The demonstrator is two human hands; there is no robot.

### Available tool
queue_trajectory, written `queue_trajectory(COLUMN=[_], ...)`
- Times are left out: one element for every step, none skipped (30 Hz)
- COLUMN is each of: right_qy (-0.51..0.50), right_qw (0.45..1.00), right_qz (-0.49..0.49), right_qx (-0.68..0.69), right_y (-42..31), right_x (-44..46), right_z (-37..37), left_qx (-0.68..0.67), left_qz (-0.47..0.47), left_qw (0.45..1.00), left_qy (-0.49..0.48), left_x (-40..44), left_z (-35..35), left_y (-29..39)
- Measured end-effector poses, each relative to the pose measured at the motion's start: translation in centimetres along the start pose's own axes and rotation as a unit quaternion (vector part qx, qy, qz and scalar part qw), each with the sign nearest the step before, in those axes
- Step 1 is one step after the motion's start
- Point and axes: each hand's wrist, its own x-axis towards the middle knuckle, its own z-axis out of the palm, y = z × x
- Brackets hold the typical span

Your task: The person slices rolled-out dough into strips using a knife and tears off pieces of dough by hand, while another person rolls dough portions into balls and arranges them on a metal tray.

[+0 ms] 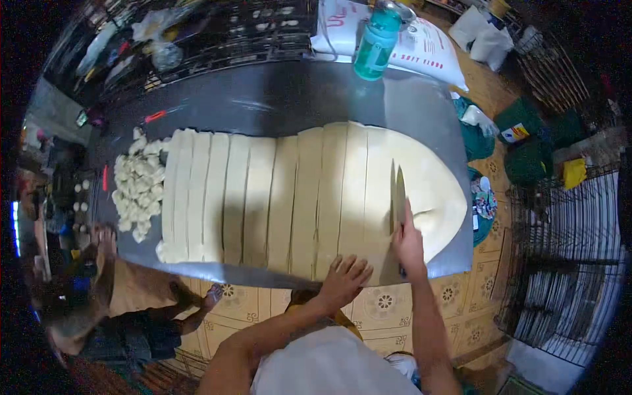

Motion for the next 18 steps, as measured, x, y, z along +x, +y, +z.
queue_trajectory(right_qy=[-0.009, -0.004, 0.014, 0.017, 0.023, 0.051, 0.042, 0.032, 0.021, 0.015, 0.039, -0.004, -0.053, -0.037, -0.176, -0.305, -0.187, -0.059], right_qw=[1.000, 0.999, 0.996, 0.994, 0.992, 0.988, 0.989, 0.994, 0.997, 0.998, 0.994, 0.986, 0.968, 0.970, 0.984, 0.922, 0.978, 0.992], right_qz=[0.003, -0.006, -0.037, -0.057, -0.074, -0.139, -0.144, -0.098, -0.070, -0.041, -0.084, -0.092, -0.100, -0.088, 0.001, 0.082, -0.011, -0.098], right_qx=[-0.012, -0.047, -0.080, -0.091, -0.098, -0.041, -0.007, -0.032, -0.035, -0.038, -0.055, -0.140, -0.222, -0.225, -0.003, 0.223, 0.089, -0.052], right_y=[-0.8, -1.5, -1.0, -1.8, -2.6, -2.0, -2.2, -1.6, -1.7, -1.7, -0.4, -0.4, 0.1, -0.1, -0.4, -0.6, 1.6, 3.6], right_x=[3.3, 7.1, 11.1, 14.5, 17.3, 20.1, 21.2, 22.3, 21.8, 20.9, 19.8, 18.3, 16.0, 12.2, 8.0, 3.4, -0.9, -5.1], right_z=[-0.8, -1.4, -1.0, -1.0, -0.9, 0.1, 0.3, 0.9, 1.3, 1.4, 2.3, 2.8, 2.5, -0.2, -2.4, -3.2, 0.2, 3.9], left_qx=[-0.009, -0.016, -0.027, -0.037, -0.045, -0.055, -0.044, -0.034, -0.046, -0.031, -0.013, 0.011, 0.035, 0.030, 0.056, 0.083, 0.070, 0.057], left_qz=[-0.005, -0.004, -0.013, -0.025, -0.032, -0.034, -0.041, -0.045, -0.022, -0.036, -0.047, -0.026, -0.011, 0.008, 0.010, 0.008, 0.000, -0.006], left_qw=[1.000, 1.000, 0.999, 0.999, 0.998, 0.997, 0.997, 0.997, 0.996, 0.996, 0.997, 0.999, 0.999, 0.999, 0.998, 0.995, 0.997, 0.998], left_qy=[-0.016, -0.020, -0.020, -0.021, -0.025, -0.033, -0.044, -0.057, -0.070, -0.070, -0.066, -0.026, 0.017, 0.021, 0.036, 0.049, 0.036, 0.023], left_x=[0.2, 0.7, 0.9, 0.9, 0.5, 0.2, 0.2, 0.3, 0.3, 0.5, 0.5, 0.3, -0.2, -0.3, -0.4, -0.6, -0.5, -0.1], left_z=[-0.5, -0.6, -0.5, -0.4, -0.2, 0.0, 0.6, 1.3, 1.4, 1.3, 1.2, 2.0, 3.0, 3.3, 3.6, 3.4, 2.4, 1.4], left_y=[0.0, -0.1, 0.0, 0.0, 0.0, -0.1, -0.2, 0.0, 0.3, 0.4, 0.5, 0.4, 0.2, 0.1, 0.0, 0.1, 0.9, 1.7])
